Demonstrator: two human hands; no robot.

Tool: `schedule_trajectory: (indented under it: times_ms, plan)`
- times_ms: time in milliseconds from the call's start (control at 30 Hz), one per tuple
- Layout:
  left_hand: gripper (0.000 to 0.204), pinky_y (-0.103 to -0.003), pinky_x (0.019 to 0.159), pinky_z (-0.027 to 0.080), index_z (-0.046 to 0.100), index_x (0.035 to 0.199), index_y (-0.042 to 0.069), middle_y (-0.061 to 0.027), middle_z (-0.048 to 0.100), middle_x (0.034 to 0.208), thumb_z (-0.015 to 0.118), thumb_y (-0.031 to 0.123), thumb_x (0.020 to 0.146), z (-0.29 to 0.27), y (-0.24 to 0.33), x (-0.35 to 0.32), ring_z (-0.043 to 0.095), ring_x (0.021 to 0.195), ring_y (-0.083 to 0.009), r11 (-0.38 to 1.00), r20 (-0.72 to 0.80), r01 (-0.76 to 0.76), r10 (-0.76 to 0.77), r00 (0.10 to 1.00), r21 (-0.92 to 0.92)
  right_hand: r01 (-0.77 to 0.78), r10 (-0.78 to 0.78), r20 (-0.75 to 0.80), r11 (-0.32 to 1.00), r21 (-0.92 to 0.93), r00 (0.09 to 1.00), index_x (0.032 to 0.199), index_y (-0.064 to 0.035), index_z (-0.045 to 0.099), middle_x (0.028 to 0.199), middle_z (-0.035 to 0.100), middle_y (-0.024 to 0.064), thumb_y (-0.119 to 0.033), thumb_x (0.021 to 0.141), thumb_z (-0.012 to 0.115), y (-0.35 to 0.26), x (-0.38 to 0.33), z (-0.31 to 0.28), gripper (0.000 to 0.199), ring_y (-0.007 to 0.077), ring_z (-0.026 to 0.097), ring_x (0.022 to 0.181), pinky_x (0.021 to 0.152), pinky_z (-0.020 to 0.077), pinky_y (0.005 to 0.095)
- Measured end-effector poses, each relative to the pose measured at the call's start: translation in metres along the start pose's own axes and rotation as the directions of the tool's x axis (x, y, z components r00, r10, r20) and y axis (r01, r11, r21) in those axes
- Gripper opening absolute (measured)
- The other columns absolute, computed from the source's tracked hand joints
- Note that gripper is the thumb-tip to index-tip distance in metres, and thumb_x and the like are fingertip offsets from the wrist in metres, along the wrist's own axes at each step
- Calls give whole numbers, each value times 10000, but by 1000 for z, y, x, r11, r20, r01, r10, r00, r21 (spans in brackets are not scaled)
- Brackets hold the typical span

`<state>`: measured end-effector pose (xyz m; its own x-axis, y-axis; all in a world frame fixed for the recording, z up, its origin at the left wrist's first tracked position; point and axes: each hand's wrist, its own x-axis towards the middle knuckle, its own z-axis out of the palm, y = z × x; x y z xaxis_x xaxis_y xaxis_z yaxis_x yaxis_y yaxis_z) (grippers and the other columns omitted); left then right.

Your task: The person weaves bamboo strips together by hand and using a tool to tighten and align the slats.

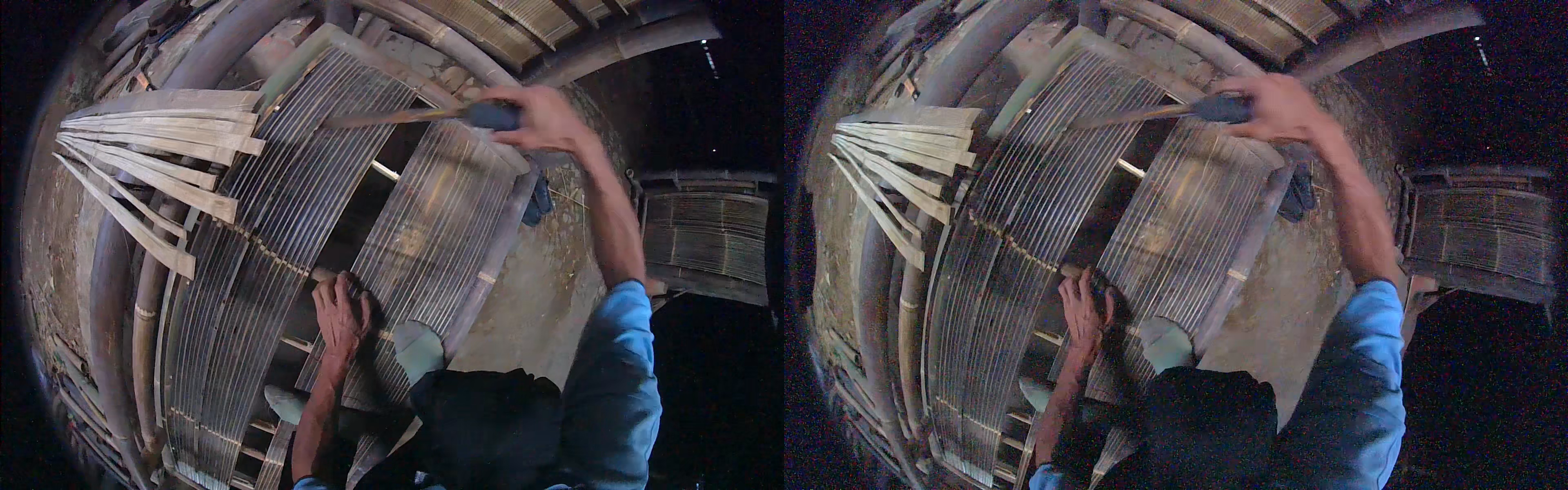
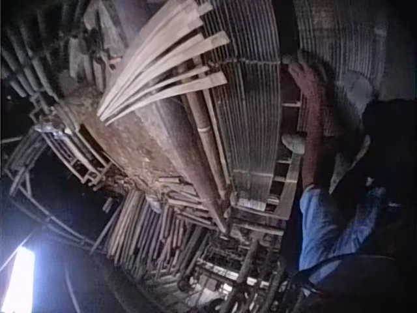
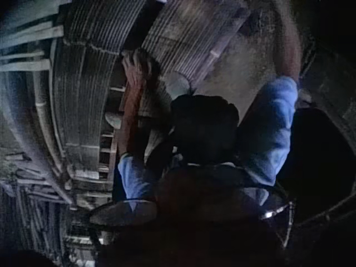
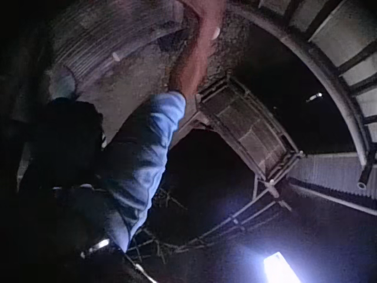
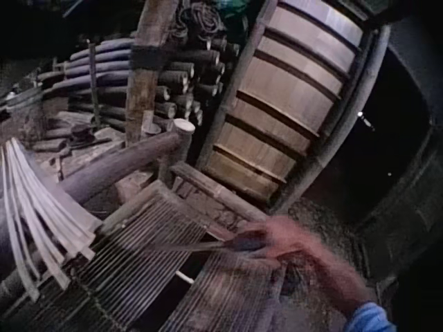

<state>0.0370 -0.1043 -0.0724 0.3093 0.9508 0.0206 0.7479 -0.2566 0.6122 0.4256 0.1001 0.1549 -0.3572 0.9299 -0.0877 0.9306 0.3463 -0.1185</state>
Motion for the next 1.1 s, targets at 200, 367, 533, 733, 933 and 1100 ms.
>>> schedule_trajectory:
  times_ms: [200,367,533,733,933,1100]
  plan:
    - [626,-512,868,497,429,1412,17,-237,563,1126,660,298,902,-2,-1,-12,602,1010,-444,945,66,320,-316,946,-65,-263,303,149,935,-240,941,1141,-202,748,989,745,119,-266,675,833,-2,-36,-77,478,359,699,968,875,550,458]
    - [609,-488,775,523,416,1435,34,-216,605,1033,584,344,938,9,-10,-12,636,917,-428,987,23,160,-160,987,2,-59,224,283,868,-493,933,978,-119,769,896,746,149,-226,662,802,10,44,-12,335,368,720,875,769,588,477]
    - [619,-486,798,532,418,1446,25,-214,616,1081,592,338,941,3,-8,-10,646,931,-421,982,79,187,-189,979,34,39,164,354,864,-502,921,930,-68,761,923,753,163,-163,749,744,-10,118,77,205,321,740,883,729,592,451]
    - [608,-486,763,520,431,1429,28,-197,609,989,590,337,930,5,-5,-11,633,871,-404,984,50,172,-174,983,41,103,64,371,905,-413,927,904,-84,765,823,755,127,-137,754,712,6,130,107,168,309,747,796,672,584,454]
    - [616,-486,746,523,437,1415,17,-195,613,985,610,333,916,10,-9,-12,636,861,-398,986,57,157,-160,985,59,-92,350,536,889,-449,768,912,-76,769,924,752,153,-191,699,775,6,123,86,242,363,728,896,728,582,462]
    - [583,-469,769,540,460,1402,39,-189,648,1009,624,315,914,13,-12,-12,660,882,-390,993,-16,117,-117,993,6,-237,266,246,961,-143,932,1113,-69,744,999,736,183,-415,752,813,-3,19,14,504,375,702,981,863,549,451]
